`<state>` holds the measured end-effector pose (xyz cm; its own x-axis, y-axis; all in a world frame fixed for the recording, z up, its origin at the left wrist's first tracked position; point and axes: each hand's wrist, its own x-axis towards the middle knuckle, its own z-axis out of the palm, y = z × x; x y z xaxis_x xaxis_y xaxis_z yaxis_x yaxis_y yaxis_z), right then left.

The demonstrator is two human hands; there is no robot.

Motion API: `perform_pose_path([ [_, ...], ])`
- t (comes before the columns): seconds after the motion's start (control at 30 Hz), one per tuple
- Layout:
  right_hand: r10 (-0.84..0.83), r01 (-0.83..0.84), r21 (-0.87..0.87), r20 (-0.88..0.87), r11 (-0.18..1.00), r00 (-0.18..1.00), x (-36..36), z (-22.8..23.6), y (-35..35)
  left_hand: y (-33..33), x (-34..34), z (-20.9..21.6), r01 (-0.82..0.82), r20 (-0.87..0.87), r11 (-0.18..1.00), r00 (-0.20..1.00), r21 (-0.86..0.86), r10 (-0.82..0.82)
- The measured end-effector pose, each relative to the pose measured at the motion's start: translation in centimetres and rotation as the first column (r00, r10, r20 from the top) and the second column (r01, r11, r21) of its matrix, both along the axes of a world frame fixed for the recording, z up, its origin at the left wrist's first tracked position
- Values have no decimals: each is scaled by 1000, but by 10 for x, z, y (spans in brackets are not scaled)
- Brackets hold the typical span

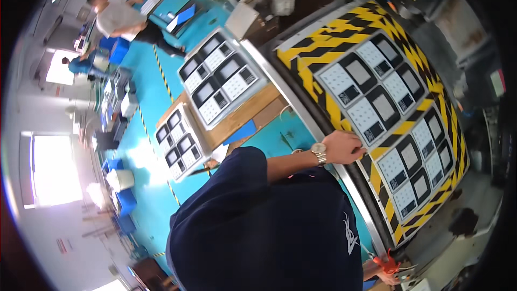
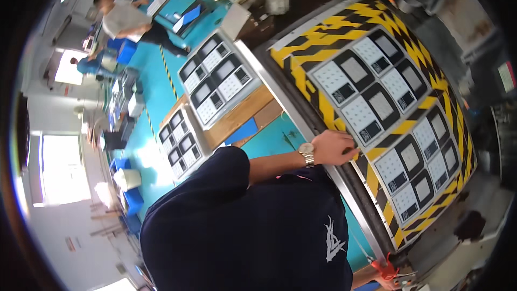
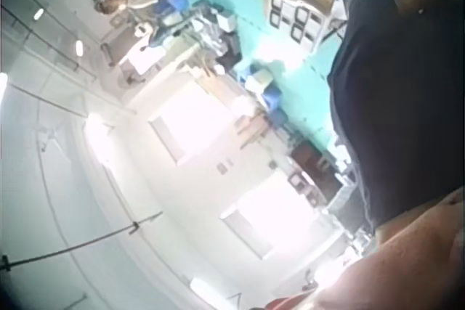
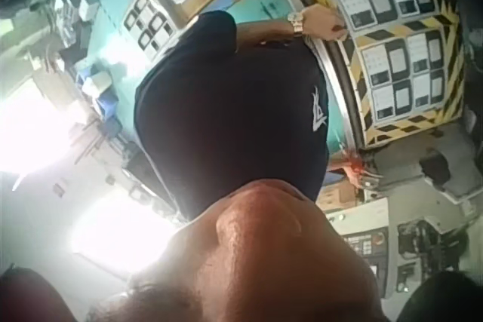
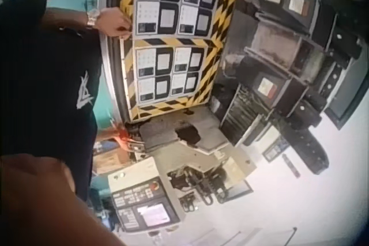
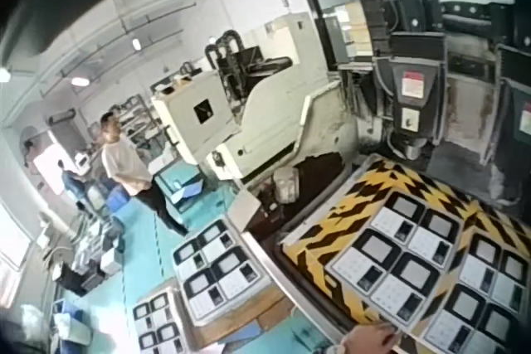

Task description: Operating an industrial printing or stamping machine by loading printed sheets, activating the cycle with hand triggers, and unloading finished pieces.

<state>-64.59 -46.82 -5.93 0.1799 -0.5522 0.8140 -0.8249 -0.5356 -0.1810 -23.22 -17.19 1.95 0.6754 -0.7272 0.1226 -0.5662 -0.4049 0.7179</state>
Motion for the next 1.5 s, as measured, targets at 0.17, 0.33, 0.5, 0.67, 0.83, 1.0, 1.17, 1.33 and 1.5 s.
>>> perform_pose_path([
  [0.17,143,-145,103,28,984,989,40,-6,41,-1,-1,-7,-50,-3,994,999,-102,50],
  [0.33,306,-311,195,57,930,950,66,-11,57,9,-4,-11,-122,-78,955,992,-269,104],
  [0.5,350,-357,239,74,903,934,67,-12,76,28,-13,-23,-30,-2,923,999,-383,32],
  [0.67,342,-363,292,120,885,932,48,-13,97,47,-36,-32,216,206,912,967,-350,-150],
  [0.83,292,-343,377,187,860,938,20,-14,110,93,-55,-22,44,-36,887,997,-460,-68],
  [1.0,204,-334,444,315,831,927,-21,-20,118,167,-80,-30,-106,-291,821,954,-561,-75],
  [1.17,122,-377,582,428,720,895,-74,-35,117,281,-67,-89,-613,-231,610,775,-503,589],
  [1.33,169,-402,633,397,662,902,-123,-42,143,464,-40,-174,-595,-814,-788,-531,159,237],
  [1.5,319,-472,573,352,670,880,-122,-41,196,551,-53,-241,-749,-973,-651,222,-126,-67],
])
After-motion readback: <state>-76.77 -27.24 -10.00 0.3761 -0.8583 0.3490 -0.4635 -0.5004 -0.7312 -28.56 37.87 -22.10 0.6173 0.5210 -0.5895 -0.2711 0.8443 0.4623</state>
